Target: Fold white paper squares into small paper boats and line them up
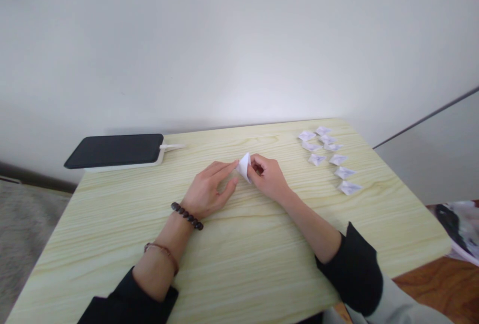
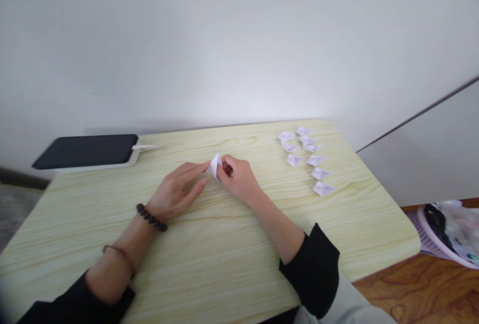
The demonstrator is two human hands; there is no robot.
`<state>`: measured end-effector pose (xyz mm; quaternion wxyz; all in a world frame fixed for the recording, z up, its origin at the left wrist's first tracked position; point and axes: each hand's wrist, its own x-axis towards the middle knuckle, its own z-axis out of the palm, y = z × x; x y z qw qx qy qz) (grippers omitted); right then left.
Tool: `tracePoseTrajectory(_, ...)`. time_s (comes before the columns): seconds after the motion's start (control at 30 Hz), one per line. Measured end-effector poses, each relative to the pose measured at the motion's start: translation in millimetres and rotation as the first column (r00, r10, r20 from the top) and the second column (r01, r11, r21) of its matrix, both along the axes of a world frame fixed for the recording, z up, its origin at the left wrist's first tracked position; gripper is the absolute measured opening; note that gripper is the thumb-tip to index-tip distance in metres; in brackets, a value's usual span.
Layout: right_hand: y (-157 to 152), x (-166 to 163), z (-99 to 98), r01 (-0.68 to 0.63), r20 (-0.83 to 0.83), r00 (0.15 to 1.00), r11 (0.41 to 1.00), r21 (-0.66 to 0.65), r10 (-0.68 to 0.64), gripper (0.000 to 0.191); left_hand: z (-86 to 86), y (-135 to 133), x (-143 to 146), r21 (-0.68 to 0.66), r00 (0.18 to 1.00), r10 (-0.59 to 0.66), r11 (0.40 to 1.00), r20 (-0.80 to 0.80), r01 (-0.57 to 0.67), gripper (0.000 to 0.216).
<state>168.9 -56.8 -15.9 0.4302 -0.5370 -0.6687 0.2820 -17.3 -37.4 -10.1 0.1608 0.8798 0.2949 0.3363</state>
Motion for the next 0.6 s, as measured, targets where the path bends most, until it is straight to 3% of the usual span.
tracePoseTrajectory(0.27,0.0,-1.9,-0.6,-0.043,0.039,0.998,0.999,-0.034,0.044,0.015,-13.1,5.2,0.3,0.14,0.997,0.068,0.988,-0.034,-0.062,0.031)
tracePoseTrajectory(0.6,-0.1,-2.5,3.4,-0.046,0.092,0.995,0.998,-0.036,0.049,0.013,-10.0,3.0,2.7,0.176,0.997,0.048,0.984,-0.068,-0.035,0.03)
